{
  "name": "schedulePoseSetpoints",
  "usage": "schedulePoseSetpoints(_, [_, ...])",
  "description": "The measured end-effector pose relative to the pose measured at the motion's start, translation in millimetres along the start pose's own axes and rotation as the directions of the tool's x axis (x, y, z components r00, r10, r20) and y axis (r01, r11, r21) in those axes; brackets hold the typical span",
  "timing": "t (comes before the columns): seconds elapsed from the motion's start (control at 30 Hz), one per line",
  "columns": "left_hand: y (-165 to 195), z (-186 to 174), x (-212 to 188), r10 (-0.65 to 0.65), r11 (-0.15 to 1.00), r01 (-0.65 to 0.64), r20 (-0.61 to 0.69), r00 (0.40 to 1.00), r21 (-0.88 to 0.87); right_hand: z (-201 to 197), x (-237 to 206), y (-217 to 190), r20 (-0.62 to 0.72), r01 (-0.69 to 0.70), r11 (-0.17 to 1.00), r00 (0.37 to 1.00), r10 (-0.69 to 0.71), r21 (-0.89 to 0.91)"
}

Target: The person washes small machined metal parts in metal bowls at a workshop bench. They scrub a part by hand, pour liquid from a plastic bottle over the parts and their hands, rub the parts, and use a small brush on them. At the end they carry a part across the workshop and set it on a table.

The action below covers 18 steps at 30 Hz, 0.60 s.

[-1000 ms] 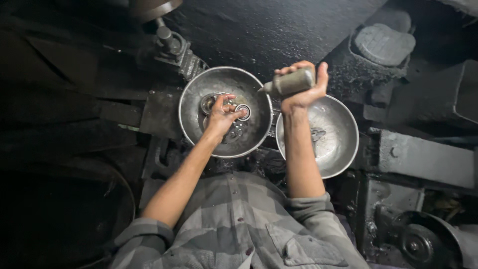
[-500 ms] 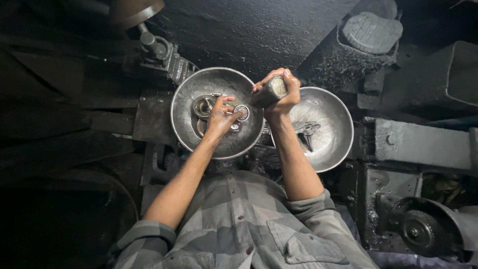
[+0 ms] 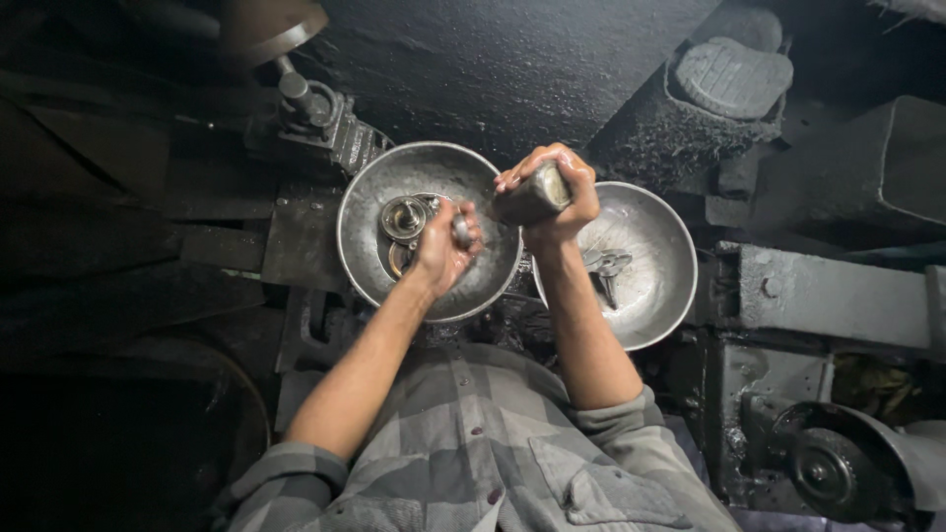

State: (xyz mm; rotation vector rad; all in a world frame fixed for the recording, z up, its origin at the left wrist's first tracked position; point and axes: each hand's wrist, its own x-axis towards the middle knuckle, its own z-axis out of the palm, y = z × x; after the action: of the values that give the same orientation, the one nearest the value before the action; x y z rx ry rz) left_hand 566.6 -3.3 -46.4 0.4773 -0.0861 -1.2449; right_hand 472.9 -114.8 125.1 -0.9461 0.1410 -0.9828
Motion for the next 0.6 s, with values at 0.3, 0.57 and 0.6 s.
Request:
schedulePoseSetpoints(0.3, [6.9, 35.5, 19.2, 0.023, 0.996, 0.009, -0.357, 0.934, 0.087, 20.7, -12.3, -0.7, 0.166, 0.009, 0.940, 0.985, 0.051, -0.341])
schedulePoseSetpoints(0.57, [82.7, 76.7, -11.5, -0.114, 0.014, 0.064, -0.062, 0.992, 0.998, -13.7, -11.8, 30.7, -0.176, -0.104, 0.951, 0.983, 0.054, -0.290])
schedulePoseSetpoints(0.6, [104.8, 91.6, -19.4, -0.032, -0.334, 0.079, -0.095, 0.995, 0.939, -21.1, -13.5, 39.6, -0.270, -0.183, 0.942, 0.957, 0.105, -0.280])
